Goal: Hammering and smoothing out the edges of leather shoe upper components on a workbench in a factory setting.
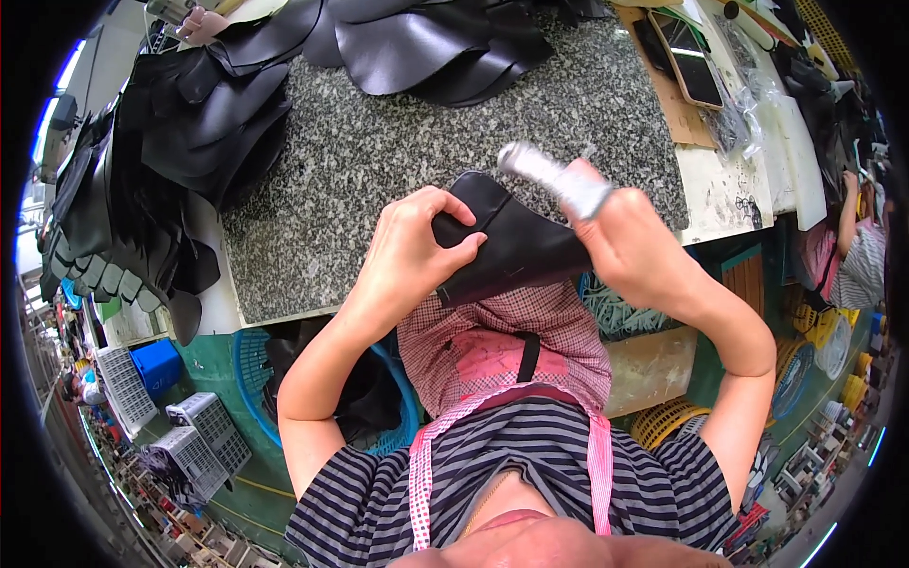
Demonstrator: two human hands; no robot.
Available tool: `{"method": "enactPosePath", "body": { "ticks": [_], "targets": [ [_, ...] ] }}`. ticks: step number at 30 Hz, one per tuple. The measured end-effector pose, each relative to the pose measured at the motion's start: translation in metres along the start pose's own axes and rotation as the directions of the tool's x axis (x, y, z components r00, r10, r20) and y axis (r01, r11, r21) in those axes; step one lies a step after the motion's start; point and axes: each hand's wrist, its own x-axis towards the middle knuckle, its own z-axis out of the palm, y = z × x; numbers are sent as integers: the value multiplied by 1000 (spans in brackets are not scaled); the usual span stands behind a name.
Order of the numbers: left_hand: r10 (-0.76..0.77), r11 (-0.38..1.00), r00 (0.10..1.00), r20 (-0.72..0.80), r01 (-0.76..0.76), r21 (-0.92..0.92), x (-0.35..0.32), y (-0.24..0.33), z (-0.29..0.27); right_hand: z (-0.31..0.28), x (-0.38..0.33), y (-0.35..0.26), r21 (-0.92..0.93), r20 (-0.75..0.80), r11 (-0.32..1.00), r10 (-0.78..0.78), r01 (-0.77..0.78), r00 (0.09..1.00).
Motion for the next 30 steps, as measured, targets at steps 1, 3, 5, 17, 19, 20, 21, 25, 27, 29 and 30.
{"method": "enactPosePath", "body": {
  "ticks": [1, 3, 5, 17, 19, 20, 21, 25, 27, 29, 30],
  "targets": [
    [35, 999, 999, -9, -35, -5, 0, 0, 0, 4, -3, 3, 50, -123, 996, -62, 68, 991],
    [64, 998, 998, -28, -64, -6, 2, -1, 0, 11, -10, 1, 68, -5, 997, -20, 20, 1000],
    [113, 993, 993, -22, -113, 16, 4, -7, 2, 20, -7, 7, -2, 141, 996, -85, 87, 986],
    [187, 979, 974, -129, -173, 108, -20, -12, 7, 27, -10, -3, 58, 157, 997, 36, -46, 987],
    [194, 978, 969, -150, -179, 108, -21, -15, 8, 23, -7, -2, 56, 127, 998, 5, -12, 992],
    [193, 978, 969, -152, -177, 110, -21, -14, 8, 20, -6, -2, 50, 102, 998, -28, 23, 994],
    [197, 977, 970, -146, -181, 114, -21, -13, 7, 17, -7, -5, 38, 51, 998, -51, 49, 997],
    [214, 973, 969, -125, -200, 119, -19, -11, 7, 26, -16, -7, 27, -182, 944, -320, 330, 930],
    [211, 974, 970, -120, -198, 110, -20, -13, 6, 28, -16, -5, 53, 94, 998, -18, 13, 995],
    [201, 977, 973, -117, -191, 98, -21, -15, 6, 28, -14, -5, 52, 103, 998, -38, 32, 994],
    [205, 975, 971, -124, -192, 107, -22, -15, 6, 23, -15, -11, 76, 8, 995, -72, 72, 997]
  ]
}}
